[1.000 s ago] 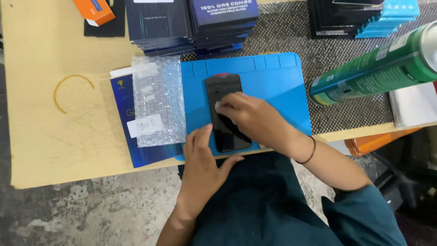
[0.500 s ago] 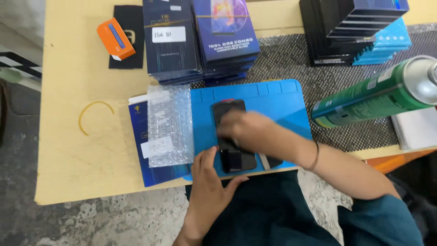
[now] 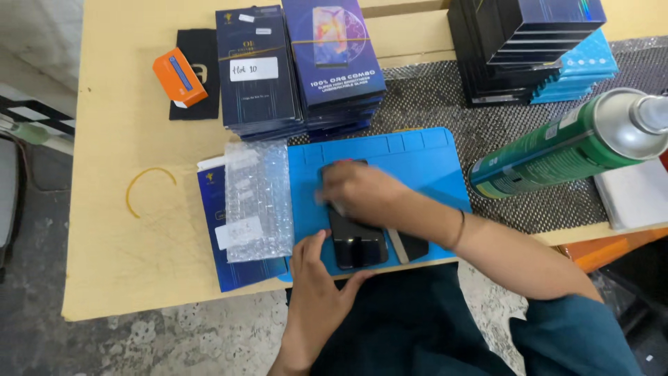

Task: The person cleans a phone screen with a cloth and places the phone into a bubble-wrap sleeve.

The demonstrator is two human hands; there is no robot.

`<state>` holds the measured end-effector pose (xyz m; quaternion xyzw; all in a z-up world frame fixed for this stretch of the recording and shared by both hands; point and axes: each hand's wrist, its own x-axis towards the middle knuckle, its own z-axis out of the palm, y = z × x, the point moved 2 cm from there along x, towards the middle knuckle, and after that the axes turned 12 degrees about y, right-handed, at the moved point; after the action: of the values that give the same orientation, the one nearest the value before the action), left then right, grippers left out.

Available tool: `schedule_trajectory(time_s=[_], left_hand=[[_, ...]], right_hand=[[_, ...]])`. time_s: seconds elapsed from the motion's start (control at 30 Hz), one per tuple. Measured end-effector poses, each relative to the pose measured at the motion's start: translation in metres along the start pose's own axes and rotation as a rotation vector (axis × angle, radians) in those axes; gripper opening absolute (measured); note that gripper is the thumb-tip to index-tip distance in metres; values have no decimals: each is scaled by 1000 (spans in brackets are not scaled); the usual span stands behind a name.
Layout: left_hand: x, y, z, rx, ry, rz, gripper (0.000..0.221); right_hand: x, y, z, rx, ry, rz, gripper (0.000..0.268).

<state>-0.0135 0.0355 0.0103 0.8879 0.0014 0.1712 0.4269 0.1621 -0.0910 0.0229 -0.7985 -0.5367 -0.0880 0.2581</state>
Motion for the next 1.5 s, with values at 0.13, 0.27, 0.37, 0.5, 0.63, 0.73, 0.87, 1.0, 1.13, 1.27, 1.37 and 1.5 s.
schedule_trajectory(time_s=[0.13, 0.27, 0.37, 0.5, 0.63, 0.73, 0.87, 1.0, 1.13, 1.27, 1.37, 1.5], left_hand=[[6, 9, -3, 2, -101, -219, 91], [4, 8, -3, 1, 1, -70, 85], [4, 6, 0, 4, 33, -12, 84], [3, 9, -3, 34, 0, -18, 85], [3, 6, 0, 15, 65, 41, 85], [2, 8, -2, 3, 49, 28, 84], [3, 10, -3, 2, 17, -15, 84], [3, 8, -2, 12, -7, -53, 82], [5, 10, -2, -18, -11, -89, 81], [6, 12, -3, 9, 26, -48, 77], [3, 12, -3, 2, 6, -83, 77], [7, 14, -3, 9, -24, -152, 79]], right_hand=[[2, 21, -19, -284, 22, 125, 50], [-4, -16, -40, -6, -177, -3, 32], [1, 2, -28, 94, -102, -100, 32], [4, 19, -35, 6, 74, 97, 21], [-10, -6, -55, 121, -148, 3, 20], [-12, 10, -52, 168, -137, -19, 15], [-12, 25, -59, 92, -25, 242, 17], [-19, 29, -60, 256, -187, 217, 23], [-18, 40, -66, 124, -1, 340, 12], [-16, 30, -73, 211, -283, 302, 31], [-11, 33, -64, 182, -106, 372, 15], [-3, 17, -51, 180, 39, 383, 28]])
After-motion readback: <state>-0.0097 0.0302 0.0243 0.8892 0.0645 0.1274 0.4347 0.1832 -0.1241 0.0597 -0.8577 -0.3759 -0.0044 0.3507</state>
